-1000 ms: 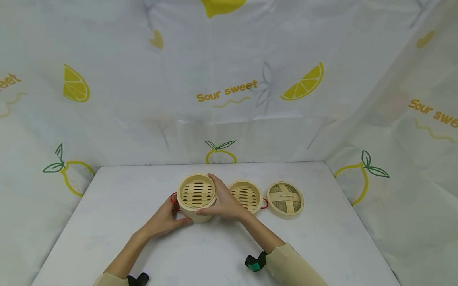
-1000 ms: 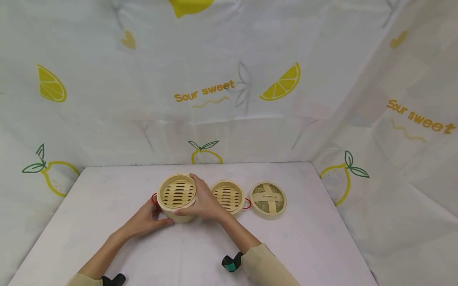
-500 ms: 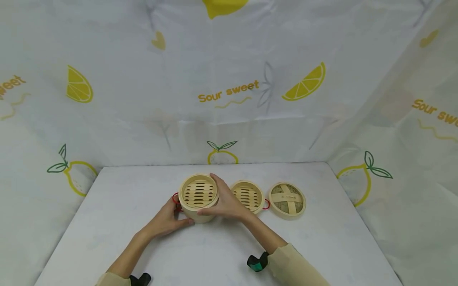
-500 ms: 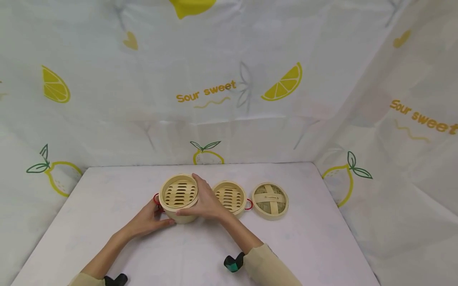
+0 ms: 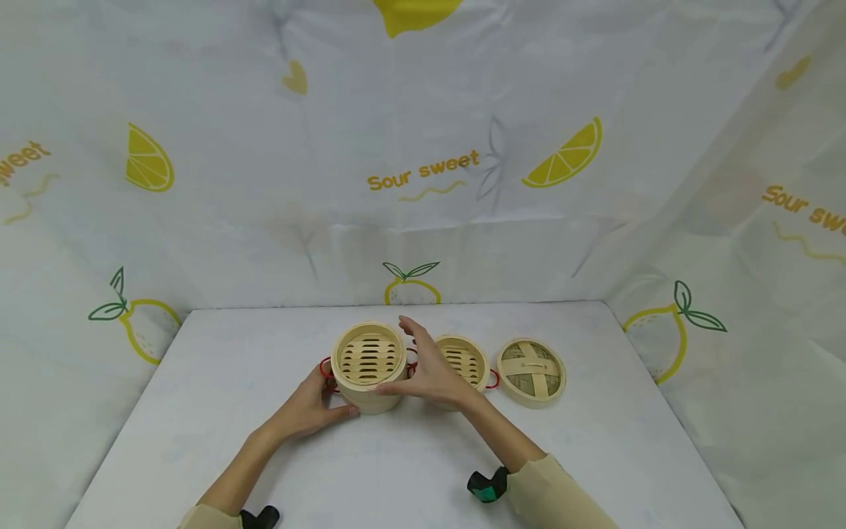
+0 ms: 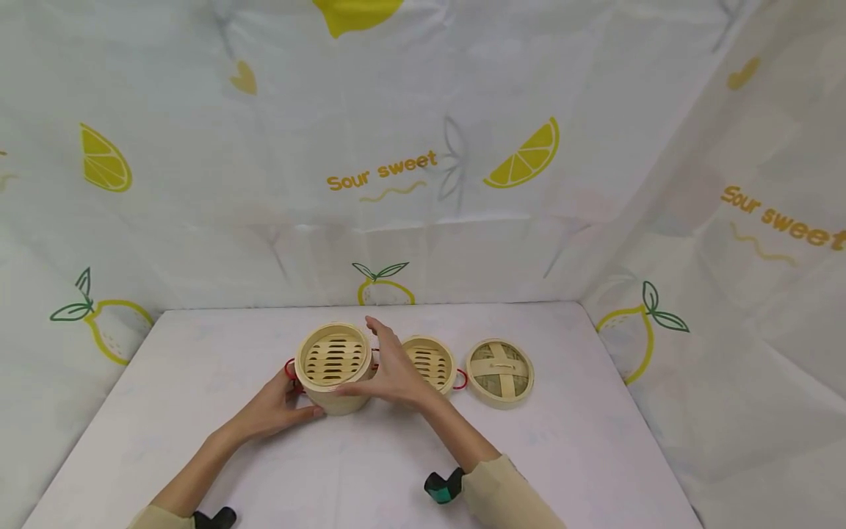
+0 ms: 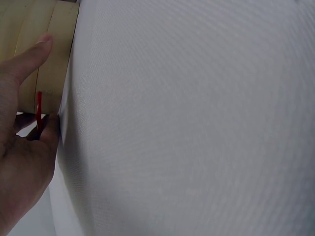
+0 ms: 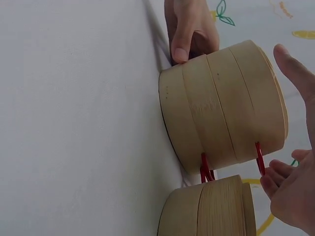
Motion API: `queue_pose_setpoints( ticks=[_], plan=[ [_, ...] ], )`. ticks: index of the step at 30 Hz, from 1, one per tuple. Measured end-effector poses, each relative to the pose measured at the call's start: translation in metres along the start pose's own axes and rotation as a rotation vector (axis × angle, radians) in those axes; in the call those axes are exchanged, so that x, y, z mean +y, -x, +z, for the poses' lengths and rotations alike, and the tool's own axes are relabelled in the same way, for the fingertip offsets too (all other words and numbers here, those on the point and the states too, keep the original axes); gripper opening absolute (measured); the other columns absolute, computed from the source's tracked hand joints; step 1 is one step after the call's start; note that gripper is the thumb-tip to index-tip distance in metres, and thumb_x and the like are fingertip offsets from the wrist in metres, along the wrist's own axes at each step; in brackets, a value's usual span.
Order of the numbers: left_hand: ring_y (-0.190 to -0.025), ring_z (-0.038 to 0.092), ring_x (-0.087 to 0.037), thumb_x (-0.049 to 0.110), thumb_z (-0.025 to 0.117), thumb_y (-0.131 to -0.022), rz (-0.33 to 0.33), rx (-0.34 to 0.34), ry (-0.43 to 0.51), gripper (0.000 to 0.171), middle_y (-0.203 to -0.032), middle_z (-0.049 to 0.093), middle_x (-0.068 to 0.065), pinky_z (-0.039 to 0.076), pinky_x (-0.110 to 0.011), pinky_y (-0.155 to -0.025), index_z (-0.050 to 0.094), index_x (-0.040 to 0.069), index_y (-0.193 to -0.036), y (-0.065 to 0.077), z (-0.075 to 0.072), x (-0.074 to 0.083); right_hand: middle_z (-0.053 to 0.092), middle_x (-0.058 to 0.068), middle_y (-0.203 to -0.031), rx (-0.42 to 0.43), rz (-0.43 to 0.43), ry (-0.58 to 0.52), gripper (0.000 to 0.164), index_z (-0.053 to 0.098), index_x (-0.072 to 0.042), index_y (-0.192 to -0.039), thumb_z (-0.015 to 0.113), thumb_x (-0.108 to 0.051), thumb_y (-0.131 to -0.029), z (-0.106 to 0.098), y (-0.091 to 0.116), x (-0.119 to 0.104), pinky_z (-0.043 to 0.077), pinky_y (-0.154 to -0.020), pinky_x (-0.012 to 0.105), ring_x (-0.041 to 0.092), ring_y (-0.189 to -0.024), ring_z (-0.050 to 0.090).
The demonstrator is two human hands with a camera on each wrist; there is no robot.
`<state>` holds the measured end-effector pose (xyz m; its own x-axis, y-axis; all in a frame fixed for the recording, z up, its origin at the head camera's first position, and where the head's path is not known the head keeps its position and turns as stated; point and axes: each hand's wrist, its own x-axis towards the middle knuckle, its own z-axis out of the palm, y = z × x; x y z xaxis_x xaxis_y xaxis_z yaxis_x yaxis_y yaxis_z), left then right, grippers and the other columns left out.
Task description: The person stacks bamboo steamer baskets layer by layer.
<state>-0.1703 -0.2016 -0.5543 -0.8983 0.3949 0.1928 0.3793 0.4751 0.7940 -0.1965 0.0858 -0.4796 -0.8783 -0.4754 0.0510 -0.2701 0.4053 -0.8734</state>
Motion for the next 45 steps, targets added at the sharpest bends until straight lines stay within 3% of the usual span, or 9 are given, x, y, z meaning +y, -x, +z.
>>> queue_pose_setpoints(
  ticks=[12, 23, 32, 39, 45],
  plan=[
    [-0.111, 0.066, -0.002, 0.023, 0.095, -0.085, 0.034, 0.001, 0.022, 0.089, -0.133, 0.069, -0.010, 0.061, -0.027, -0.097, 0.046, 0.003, -0.156, 0.001, 0.000, 0.000, 0.028, 0.015, -0.177, 0.029, 0.010, 0.057, 0.131, 0.018, -0.018, -0.174, 0.101, -0.042, -0.075, -0.014, 0.013, 0.003, 0.032, -0.133, 0.064, 0.035, -0.166, 0.028],
    [-0.113, 0.067, -0.004, 0.025, 0.096, -0.084, 0.017, -0.013, 0.057, 0.093, -0.138, 0.067, -0.008, 0.060, -0.026, -0.100, 0.043, 0.005, -0.158, 0.000, -0.002, -0.002, 0.030, 0.020, -0.176, 0.093, -0.024, 0.140, 0.132, 0.021, -0.013, -0.172, 0.103, -0.036, -0.072, -0.033, 0.022, 0.018, 0.033, -0.129, 0.071, 0.044, -0.165, 0.029],
    [-0.114, 0.068, -0.006, 0.026, 0.096, -0.084, 0.006, -0.026, 0.062, 0.094, -0.139, 0.067, -0.007, 0.060, -0.026, -0.101, 0.041, 0.007, -0.159, 0.000, -0.001, -0.003, 0.030, 0.018, -0.176, 0.148, 0.026, 0.193, 0.133, 0.021, -0.017, -0.173, 0.101, -0.046, -0.070, -0.051, 0.031, 0.031, 0.033, -0.128, 0.072, 0.043, -0.164, 0.030],
    [-0.113, 0.067, -0.004, 0.023, 0.096, -0.084, 0.027, -0.005, 0.052, 0.091, -0.137, 0.068, -0.009, 0.060, -0.026, -0.100, 0.044, 0.005, -0.157, -0.001, -0.001, -0.003, 0.030, 0.024, -0.175, 0.164, 0.019, 0.178, 0.135, 0.022, -0.006, -0.171, 0.102, -0.042, -0.069, -0.057, 0.036, 0.044, 0.031, -0.129, 0.073, 0.048, -0.164, 0.028],
    [-0.113, 0.067, -0.003, 0.022, 0.096, -0.085, 0.042, -0.005, 0.069, 0.091, -0.137, 0.068, -0.011, 0.060, -0.026, -0.100, 0.044, 0.004, -0.158, -0.001, -0.001, -0.002, 0.034, 0.024, -0.174, 0.161, 0.054, 0.226, 0.134, 0.024, -0.006, -0.171, 0.102, -0.044, -0.068, -0.055, 0.040, 0.056, 0.032, -0.129, 0.072, 0.048, -0.163, 0.031]
  ],
)
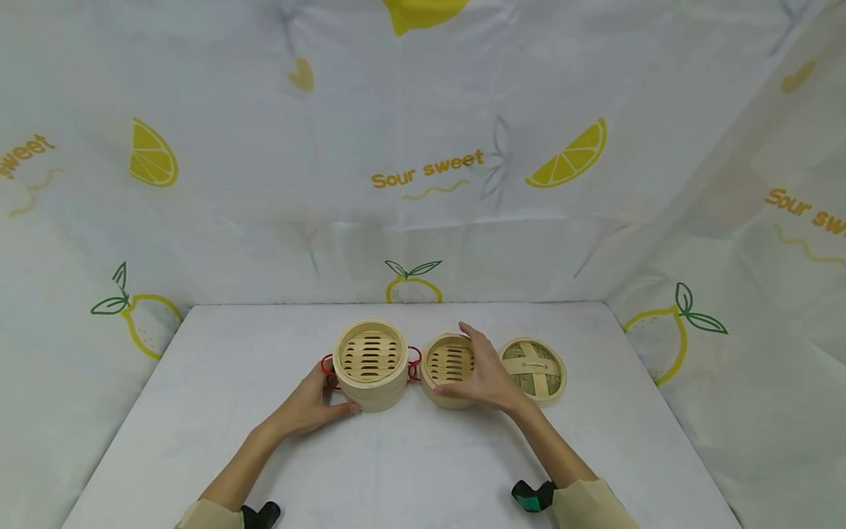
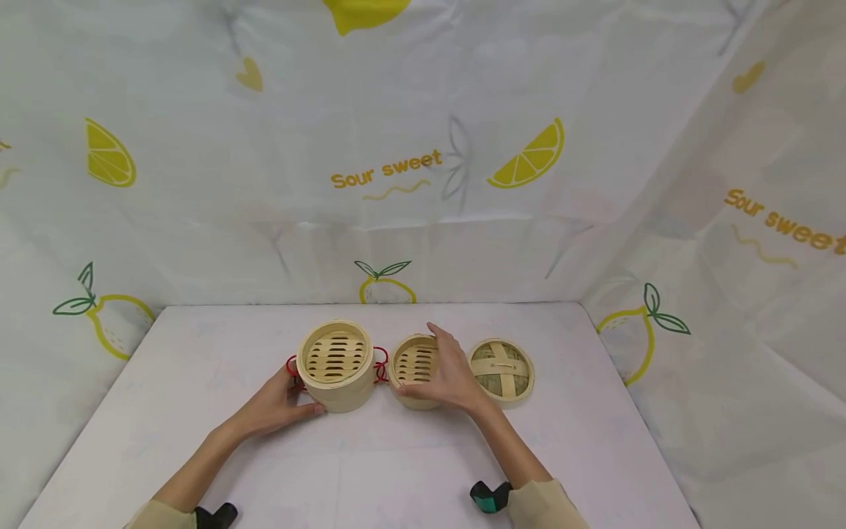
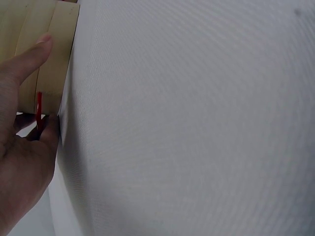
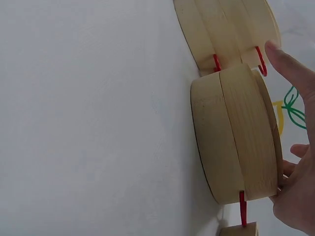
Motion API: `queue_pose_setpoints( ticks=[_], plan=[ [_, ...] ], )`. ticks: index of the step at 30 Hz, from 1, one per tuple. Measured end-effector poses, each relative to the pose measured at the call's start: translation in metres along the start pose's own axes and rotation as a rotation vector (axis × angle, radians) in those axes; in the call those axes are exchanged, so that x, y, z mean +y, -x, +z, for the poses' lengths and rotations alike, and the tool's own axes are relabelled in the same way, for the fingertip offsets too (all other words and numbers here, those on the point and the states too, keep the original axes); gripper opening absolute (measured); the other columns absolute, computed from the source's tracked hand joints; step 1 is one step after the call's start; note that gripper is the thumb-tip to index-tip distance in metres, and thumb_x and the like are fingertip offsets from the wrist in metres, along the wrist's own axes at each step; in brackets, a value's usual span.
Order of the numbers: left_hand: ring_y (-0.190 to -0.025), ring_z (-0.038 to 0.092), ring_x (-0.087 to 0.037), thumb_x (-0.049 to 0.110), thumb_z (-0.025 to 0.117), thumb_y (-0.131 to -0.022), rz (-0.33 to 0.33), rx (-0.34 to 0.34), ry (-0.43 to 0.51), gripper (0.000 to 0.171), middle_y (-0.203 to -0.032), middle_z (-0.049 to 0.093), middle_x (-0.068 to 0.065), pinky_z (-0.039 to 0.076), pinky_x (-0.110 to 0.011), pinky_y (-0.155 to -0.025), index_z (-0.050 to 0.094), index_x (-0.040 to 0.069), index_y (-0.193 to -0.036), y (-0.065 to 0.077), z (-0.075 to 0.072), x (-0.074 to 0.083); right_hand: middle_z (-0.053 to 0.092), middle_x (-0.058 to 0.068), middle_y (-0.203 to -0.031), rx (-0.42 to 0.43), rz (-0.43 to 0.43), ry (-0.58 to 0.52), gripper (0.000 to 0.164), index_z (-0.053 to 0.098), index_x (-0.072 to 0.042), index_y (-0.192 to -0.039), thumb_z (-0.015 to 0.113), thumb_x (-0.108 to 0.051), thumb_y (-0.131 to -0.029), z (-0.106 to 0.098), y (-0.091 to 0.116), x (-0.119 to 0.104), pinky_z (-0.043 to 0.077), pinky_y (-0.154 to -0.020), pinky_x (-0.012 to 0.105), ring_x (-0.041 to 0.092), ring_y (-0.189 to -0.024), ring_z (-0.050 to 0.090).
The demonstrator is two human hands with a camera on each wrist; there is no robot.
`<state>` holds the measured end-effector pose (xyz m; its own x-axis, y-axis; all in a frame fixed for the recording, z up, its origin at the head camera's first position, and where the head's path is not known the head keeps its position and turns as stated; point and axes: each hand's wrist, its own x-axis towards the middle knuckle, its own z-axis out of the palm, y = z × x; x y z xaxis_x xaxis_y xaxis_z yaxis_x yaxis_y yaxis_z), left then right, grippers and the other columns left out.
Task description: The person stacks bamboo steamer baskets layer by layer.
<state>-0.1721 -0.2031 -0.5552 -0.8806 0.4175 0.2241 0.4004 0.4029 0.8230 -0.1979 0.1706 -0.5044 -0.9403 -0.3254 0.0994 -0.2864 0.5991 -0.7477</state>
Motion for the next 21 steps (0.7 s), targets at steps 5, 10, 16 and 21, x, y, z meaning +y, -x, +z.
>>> queue_pose_setpoints(
  ticks=[5, 10, 16, 21],
  plan=[
    [-0.114, 0.068, -0.003, 0.021, 0.096, -0.084, -0.008, 0.002, -0.006, 0.093, -0.139, 0.067, -0.011, 0.061, -0.025, -0.101, 0.043, 0.004, -0.158, -0.0004, 0.0012, -0.0018, 0.036, 0.025, -0.172, -0.009, 0.028, 0.050, 0.135, 0.024, -0.003, -0.170, 0.101, -0.048, -0.068, 0.0018, 0.0041, 0.0069, 0.033, -0.129, 0.070, 0.048, -0.162, 0.033],
    [-0.113, 0.068, -0.004, 0.023, 0.097, -0.083, -0.034, -0.002, -0.027, 0.095, -0.138, 0.067, -0.008, 0.060, -0.026, -0.101, 0.043, 0.006, -0.159, 0.0000, 0.0000, -0.0002, 0.033, 0.026, -0.174, -0.028, 0.044, 0.063, 0.138, 0.021, -0.002, -0.171, 0.100, -0.049, -0.067, 0.0003, 0.0067, 0.0091, 0.032, -0.130, 0.069, 0.048, -0.163, 0.031],
    [-0.111, 0.067, -0.005, 0.026, 0.097, -0.083, -0.037, -0.004, -0.047, 0.096, -0.137, 0.067, -0.006, 0.060, -0.026, -0.099, 0.042, 0.007, -0.160, 0.0002, -0.0007, 0.0011, 0.030, 0.027, -0.175, -0.040, 0.067, 0.079, 0.142, 0.019, 0.002, -0.170, 0.101, -0.051, -0.067, 0.0017, 0.0079, 0.0113, 0.031, -0.132, 0.066, 0.048, -0.164, 0.029],
    [-0.112, 0.066, -0.005, 0.027, 0.097, -0.083, -0.054, -0.005, -0.052, 0.098, -0.138, 0.066, -0.005, 0.059, -0.026, -0.100, 0.041, 0.009, -0.161, 0.0005, -0.0004, 0.0013, 0.026, 0.029, -0.176, -0.053, 0.105, 0.094, 0.144, 0.016, 0.004, -0.170, 0.101, -0.051, -0.067, 0.0021, 0.0085, 0.0119, 0.028, -0.134, 0.065, 0.048, -0.165, 0.025]
  ],
)
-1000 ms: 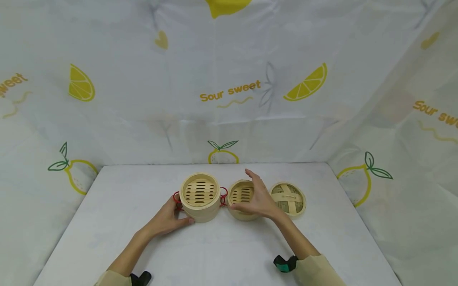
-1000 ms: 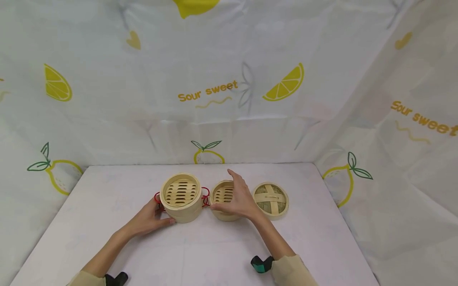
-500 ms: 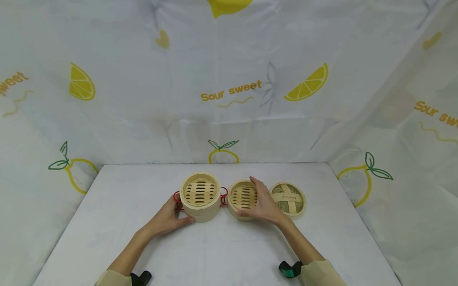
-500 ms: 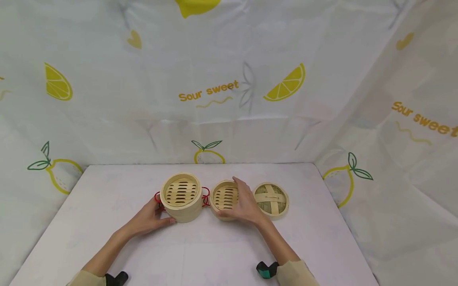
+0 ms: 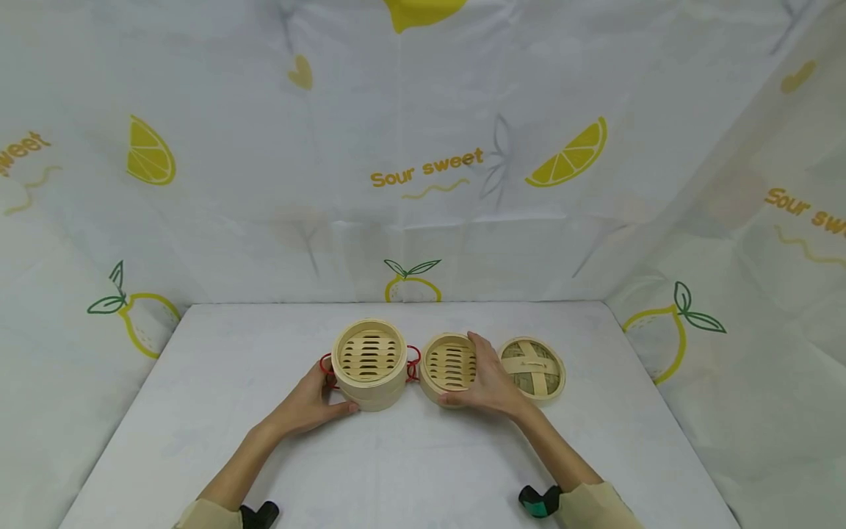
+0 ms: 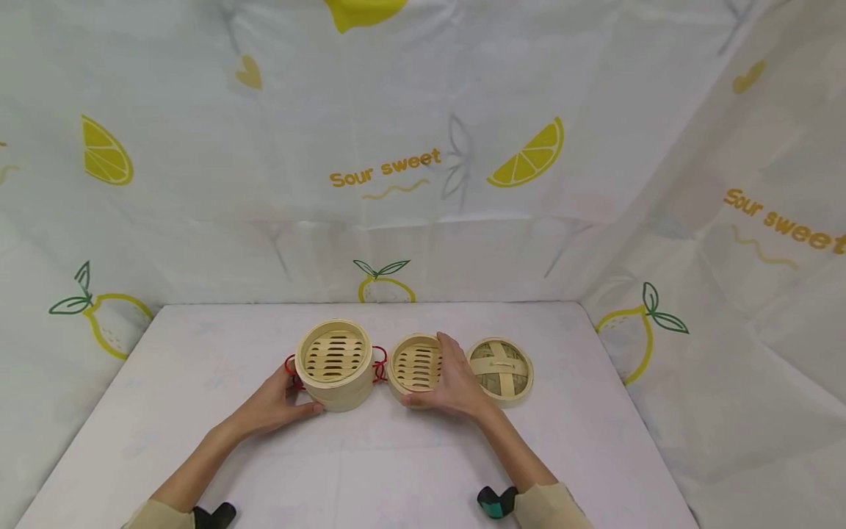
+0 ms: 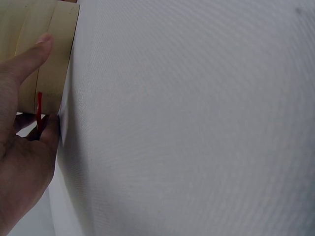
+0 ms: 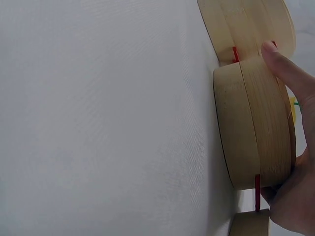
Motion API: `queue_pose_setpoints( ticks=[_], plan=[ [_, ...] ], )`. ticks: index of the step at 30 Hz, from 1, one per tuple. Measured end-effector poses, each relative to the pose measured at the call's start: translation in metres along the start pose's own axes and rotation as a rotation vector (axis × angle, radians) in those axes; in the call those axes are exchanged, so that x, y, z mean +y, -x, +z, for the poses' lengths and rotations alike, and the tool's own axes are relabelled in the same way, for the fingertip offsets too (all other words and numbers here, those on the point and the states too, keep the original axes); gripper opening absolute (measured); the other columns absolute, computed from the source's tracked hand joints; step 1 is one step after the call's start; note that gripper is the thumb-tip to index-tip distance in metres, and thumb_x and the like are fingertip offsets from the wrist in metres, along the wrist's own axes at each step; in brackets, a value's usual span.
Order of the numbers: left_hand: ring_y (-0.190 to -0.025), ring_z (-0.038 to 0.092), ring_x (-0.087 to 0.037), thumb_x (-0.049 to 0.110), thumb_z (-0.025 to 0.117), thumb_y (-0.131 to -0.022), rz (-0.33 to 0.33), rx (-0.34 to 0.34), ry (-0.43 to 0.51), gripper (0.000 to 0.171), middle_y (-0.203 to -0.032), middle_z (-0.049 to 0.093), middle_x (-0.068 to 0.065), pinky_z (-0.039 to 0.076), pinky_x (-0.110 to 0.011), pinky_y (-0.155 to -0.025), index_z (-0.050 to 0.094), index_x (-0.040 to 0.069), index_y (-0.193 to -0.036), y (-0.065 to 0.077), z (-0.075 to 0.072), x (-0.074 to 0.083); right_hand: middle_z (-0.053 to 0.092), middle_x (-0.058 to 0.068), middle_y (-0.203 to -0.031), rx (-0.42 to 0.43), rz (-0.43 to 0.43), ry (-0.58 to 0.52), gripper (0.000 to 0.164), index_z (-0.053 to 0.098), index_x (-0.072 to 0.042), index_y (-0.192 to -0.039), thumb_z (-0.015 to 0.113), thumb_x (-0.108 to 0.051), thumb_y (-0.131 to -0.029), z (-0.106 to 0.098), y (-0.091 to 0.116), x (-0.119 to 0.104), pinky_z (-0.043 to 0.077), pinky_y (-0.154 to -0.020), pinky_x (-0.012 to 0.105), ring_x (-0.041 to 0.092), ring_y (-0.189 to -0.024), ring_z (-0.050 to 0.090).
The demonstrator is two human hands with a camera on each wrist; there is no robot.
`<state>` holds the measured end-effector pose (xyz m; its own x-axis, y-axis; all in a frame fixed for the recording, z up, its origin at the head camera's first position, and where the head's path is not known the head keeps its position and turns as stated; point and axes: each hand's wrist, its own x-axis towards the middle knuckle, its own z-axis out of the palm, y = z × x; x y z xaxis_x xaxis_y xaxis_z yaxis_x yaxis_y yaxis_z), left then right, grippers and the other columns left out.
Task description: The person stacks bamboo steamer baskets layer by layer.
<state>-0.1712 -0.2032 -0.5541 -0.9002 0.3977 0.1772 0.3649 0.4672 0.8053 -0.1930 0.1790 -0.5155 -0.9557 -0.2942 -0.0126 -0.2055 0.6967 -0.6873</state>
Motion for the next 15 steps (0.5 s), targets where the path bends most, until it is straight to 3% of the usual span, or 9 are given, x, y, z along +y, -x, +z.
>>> queue_pose_setpoints(
  ticks=[7, 15],
  plan=[
    [-0.111, 0.065, -0.005, 0.029, 0.096, -0.085, 0.002, 0.009, -0.017, 0.096, -0.136, 0.067, -0.007, 0.059, -0.027, -0.099, 0.042, 0.005, -0.160, 0.0021, 0.0007, 0.0004, 0.027, 0.033, -0.174, 0.000, -0.027, 0.020, 0.146, 0.017, 0.008, -0.168, 0.103, -0.048, -0.065, 0.0010, 0.0018, 0.0037, 0.031, -0.132, 0.066, 0.051, -0.164, 0.026],
    [-0.112, 0.066, -0.005, 0.028, 0.097, -0.083, -0.021, 0.008, -0.021, 0.097, -0.137, 0.067, -0.004, 0.058, -0.027, -0.101, 0.042, 0.007, -0.160, 0.0011, -0.0006, 0.0021, 0.033, 0.028, -0.172, 0.020, -0.035, -0.009, 0.141, 0.020, 0.003, -0.169, 0.101, -0.051, -0.067, 0.0016, 0.0030, 0.0049, 0.035, -0.131, 0.064, 0.047, -0.161, 0.035]
  ],
)
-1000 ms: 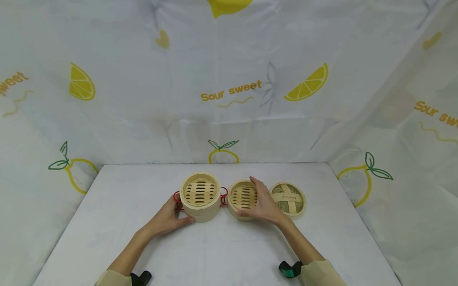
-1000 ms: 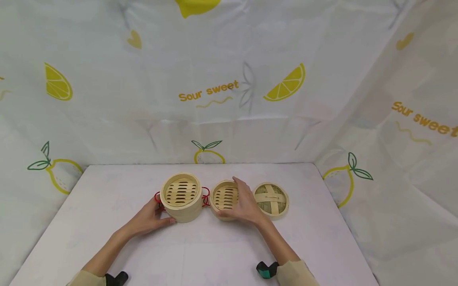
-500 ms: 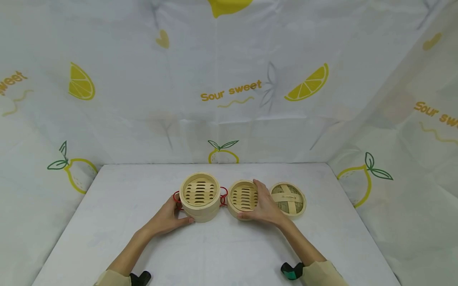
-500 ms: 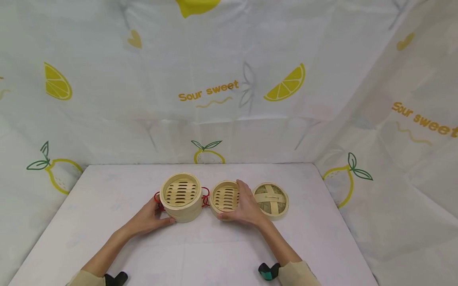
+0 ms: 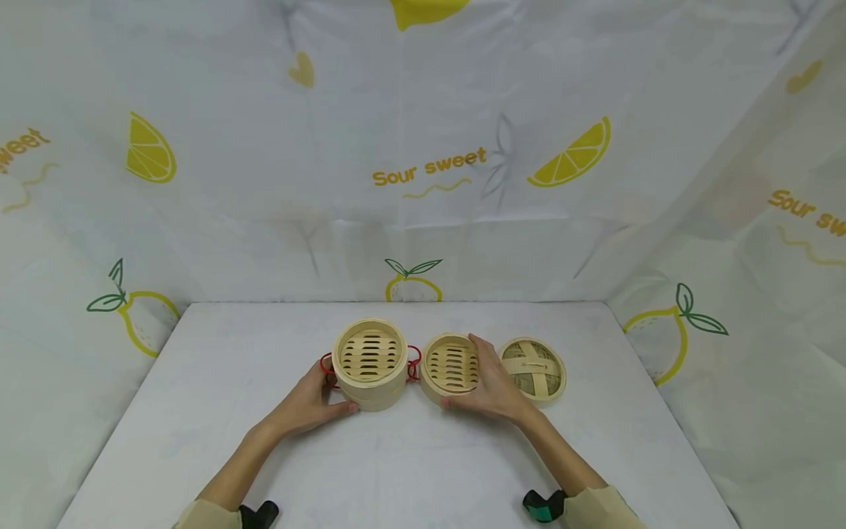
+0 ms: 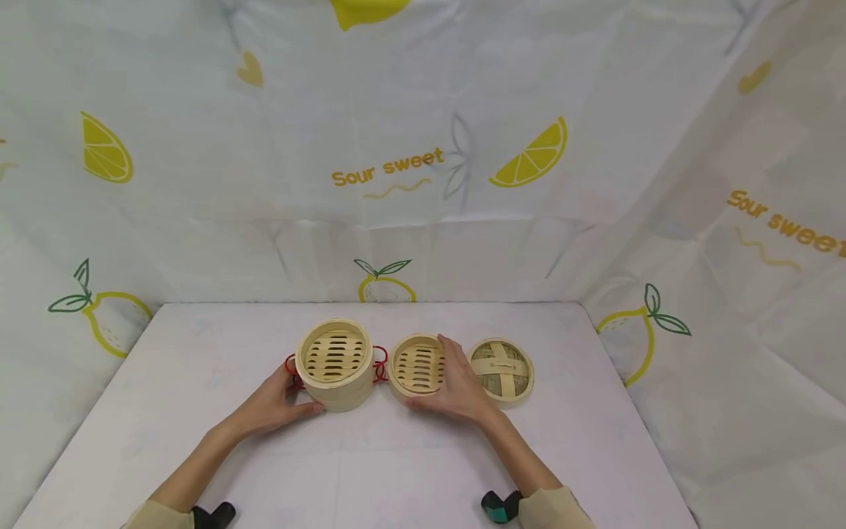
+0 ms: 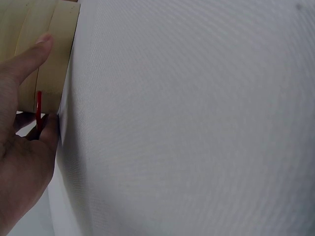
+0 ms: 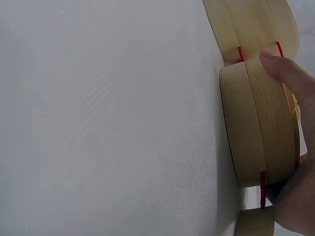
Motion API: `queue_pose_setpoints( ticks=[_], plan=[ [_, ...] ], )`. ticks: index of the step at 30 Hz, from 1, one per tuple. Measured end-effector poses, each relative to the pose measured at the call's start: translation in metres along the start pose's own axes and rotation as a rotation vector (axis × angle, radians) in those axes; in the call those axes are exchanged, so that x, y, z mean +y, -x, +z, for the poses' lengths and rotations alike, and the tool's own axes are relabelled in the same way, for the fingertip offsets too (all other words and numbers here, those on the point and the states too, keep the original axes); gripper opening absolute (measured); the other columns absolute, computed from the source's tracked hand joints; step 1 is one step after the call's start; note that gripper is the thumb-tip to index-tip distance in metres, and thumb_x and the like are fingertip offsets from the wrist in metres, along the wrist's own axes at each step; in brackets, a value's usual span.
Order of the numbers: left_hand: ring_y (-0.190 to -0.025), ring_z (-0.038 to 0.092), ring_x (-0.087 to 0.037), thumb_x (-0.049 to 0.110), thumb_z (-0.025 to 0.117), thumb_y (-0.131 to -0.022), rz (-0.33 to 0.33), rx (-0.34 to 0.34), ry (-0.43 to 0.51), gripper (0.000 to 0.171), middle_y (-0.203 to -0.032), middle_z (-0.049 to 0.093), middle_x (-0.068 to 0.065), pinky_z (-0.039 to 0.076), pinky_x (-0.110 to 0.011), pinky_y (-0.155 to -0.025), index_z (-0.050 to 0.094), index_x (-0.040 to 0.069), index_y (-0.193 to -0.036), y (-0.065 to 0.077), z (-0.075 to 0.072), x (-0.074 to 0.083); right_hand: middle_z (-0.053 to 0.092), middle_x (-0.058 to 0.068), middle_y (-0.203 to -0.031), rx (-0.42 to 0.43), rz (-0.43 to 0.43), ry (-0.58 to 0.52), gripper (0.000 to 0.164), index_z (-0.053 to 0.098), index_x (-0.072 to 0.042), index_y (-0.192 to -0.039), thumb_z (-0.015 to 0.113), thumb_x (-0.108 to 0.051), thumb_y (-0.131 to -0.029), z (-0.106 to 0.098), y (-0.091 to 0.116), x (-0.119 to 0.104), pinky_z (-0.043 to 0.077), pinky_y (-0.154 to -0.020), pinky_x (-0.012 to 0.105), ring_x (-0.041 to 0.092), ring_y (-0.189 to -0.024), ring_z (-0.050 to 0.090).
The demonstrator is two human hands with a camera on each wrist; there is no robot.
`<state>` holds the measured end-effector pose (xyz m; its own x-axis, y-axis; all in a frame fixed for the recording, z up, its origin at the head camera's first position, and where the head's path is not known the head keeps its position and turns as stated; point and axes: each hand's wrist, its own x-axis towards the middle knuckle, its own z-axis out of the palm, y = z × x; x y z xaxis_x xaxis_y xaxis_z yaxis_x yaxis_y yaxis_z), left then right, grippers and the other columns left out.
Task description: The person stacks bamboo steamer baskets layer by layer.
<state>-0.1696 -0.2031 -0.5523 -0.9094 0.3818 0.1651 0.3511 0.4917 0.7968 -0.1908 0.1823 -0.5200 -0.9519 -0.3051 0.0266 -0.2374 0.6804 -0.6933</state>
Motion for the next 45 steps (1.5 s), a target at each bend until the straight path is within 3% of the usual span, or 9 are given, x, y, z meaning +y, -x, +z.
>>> queue_pose_setpoints(
  ticks=[11, 29, 45],
  plan=[
    [-0.112, 0.066, -0.004, 0.028, 0.096, -0.085, 0.031, 0.015, 0.011, 0.094, -0.137, 0.068, -0.009, 0.059, -0.027, -0.100, 0.043, 0.004, -0.159, 0.000, 0.002, -0.002, 0.037, 0.024, -0.170, 0.027, 0.022, -0.002, 0.140, 0.024, -0.002, -0.170, 0.100, -0.055, -0.065, 0.004, 0.001, 0.002, 0.038, -0.128, 0.065, 0.045, -0.157, 0.041],
    [-0.114, 0.066, -0.005, 0.028, 0.096, -0.084, -0.002, 0.000, 0.022, 0.098, -0.139, 0.067, -0.006, 0.059, -0.027, -0.102, 0.041, 0.006, -0.161, 0.000, 0.002, -0.003, 0.040, 0.024, -0.167, 0.100, 0.034, 0.008, 0.137, 0.029, -0.002, -0.169, 0.102, -0.050, -0.063, 0.008, 0.003, -0.001, 0.042, -0.125, 0.067, 0.047, -0.153, 0.046],
    [-0.116, 0.066, -0.006, 0.028, 0.097, -0.084, 0.008, 0.000, 0.026, 0.097, -0.140, 0.066, -0.007, 0.059, -0.026, -0.103, 0.041, 0.006, -0.160, 0.000, 0.002, -0.004, 0.039, 0.024, -0.168, 0.124, 0.033, 0.051, 0.137, 0.030, -0.002, -0.169, 0.101, -0.052, -0.063, -0.004, 0.011, -0.002, 0.040, -0.126, 0.069, 0.048, -0.156, 0.042]
  ],
)
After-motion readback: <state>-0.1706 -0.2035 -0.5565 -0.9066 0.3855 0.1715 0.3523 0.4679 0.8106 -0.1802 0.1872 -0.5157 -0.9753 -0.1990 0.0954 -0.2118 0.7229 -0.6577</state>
